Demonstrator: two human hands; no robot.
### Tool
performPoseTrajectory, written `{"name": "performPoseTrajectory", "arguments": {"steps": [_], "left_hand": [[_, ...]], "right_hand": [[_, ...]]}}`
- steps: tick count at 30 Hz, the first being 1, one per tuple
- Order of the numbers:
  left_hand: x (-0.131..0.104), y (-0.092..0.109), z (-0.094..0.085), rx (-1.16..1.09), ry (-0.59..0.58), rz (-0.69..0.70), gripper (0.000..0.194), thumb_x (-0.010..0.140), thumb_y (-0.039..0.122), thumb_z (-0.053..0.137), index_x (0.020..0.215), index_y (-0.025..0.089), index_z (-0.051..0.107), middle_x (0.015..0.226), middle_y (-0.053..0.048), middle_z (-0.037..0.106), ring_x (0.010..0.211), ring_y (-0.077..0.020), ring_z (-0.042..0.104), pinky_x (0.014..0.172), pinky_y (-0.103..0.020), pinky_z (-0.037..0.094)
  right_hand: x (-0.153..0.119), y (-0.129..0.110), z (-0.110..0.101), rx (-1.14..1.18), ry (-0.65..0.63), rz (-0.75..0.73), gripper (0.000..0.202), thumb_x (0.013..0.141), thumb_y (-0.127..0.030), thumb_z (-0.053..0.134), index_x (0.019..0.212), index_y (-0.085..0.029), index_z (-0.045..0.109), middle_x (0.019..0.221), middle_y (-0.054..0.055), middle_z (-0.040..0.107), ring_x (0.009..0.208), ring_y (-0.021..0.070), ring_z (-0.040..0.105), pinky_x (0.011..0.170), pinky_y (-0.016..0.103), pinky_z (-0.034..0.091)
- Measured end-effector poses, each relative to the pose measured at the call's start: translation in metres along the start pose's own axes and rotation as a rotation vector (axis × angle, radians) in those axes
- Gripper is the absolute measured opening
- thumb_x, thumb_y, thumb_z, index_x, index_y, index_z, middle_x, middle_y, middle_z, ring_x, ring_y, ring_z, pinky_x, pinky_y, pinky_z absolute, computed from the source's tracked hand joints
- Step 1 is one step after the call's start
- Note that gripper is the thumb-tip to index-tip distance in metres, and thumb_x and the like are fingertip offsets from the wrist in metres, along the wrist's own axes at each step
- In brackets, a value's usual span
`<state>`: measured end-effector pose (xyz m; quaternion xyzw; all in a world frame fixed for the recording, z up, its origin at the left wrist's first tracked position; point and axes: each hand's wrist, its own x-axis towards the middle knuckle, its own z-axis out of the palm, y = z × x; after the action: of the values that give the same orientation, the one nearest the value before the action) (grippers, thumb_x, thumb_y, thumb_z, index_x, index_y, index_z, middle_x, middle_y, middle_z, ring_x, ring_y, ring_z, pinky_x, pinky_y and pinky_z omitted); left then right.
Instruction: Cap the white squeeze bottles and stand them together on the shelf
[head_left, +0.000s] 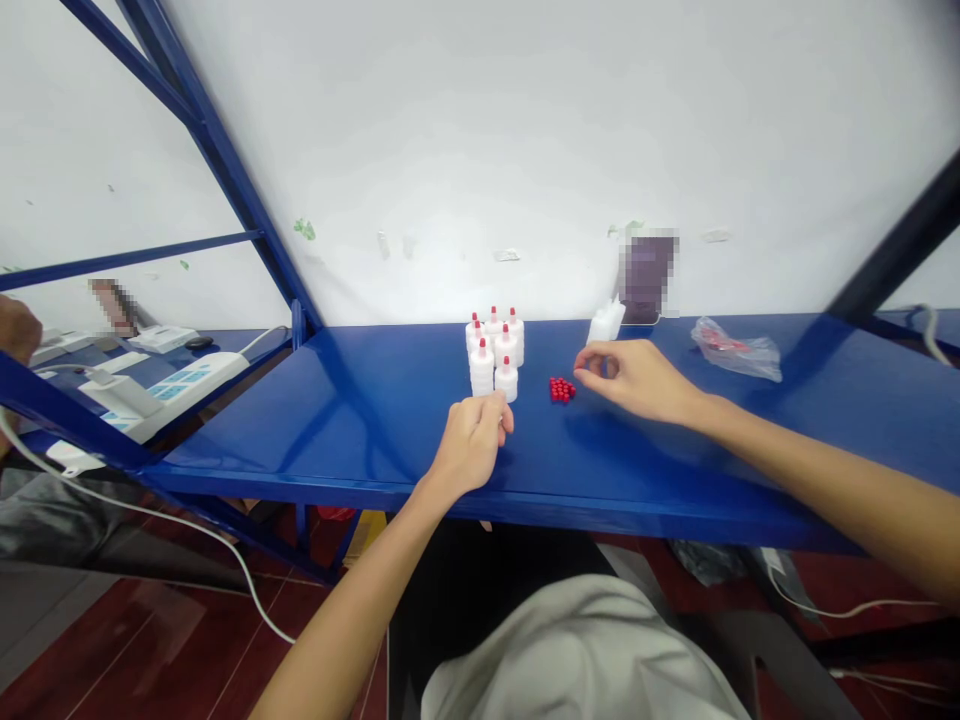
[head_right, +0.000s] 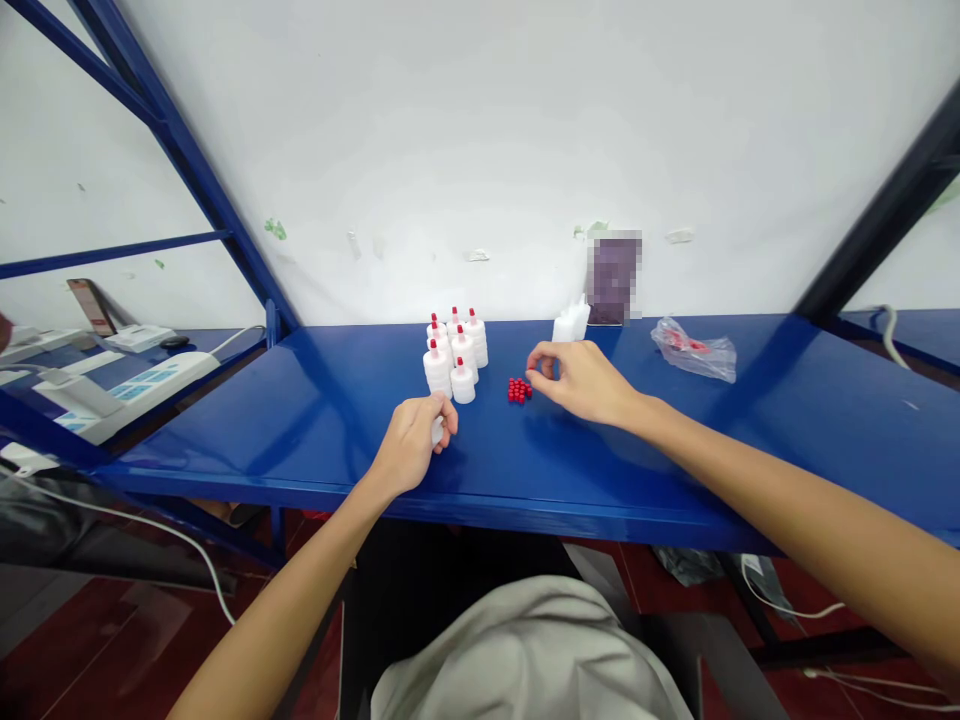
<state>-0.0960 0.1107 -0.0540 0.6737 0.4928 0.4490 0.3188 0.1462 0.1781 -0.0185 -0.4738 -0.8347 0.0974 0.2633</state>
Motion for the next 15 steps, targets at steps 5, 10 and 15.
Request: {"name": "performPoseTrajectory", "arguments": {"steps": [5,10,15], "left_hand": [[-0.001,0.002,-0.004,-0.06,-0.062,0.044,0.042,0.092,0.036,0.035,0.061,0.016,0.057,0.052,0.0,0.051,0.053,-0.0127,0.049,0.056,-0.025,0.037],[-0.002,0.003,-0.006,-0.162,-0.116,0.117,0.033,0.086,0.034,0.039,0.061,0.016,0.051,0.053,0.0,0.05,0.051,-0.0117,0.045,0.052,-0.025,0.035],[-0.003,0.002,-0.004,-0.211,-0.169,0.13,0.027,0.085,0.031,0.043,0.066,0.015,0.055,0.053,0.002,0.045,0.049,-0.0098,0.041,0.05,-0.023,0.033]], "right_hand": [[-0.015,-0.059,0.012,0.425,-0.025,-0.198,0.021,0.09,-0.037,0.061,0.094,-0.019,0.071,0.075,0.002,0.072,0.067,0.0158,0.064,0.065,0.028,0.049],[-0.02,-0.085,0.025,0.624,-0.155,-0.267,0.019,0.095,-0.03,0.057,0.101,-0.02,0.071,0.084,0.002,0.076,0.077,0.0159,0.07,0.074,0.028,0.052],[-0.018,-0.085,0.03,0.442,-0.071,-0.324,0.011,0.09,-0.018,0.061,0.088,-0.02,0.072,0.08,0.001,0.07,0.078,0.0153,0.063,0.075,0.029,0.047]]}}
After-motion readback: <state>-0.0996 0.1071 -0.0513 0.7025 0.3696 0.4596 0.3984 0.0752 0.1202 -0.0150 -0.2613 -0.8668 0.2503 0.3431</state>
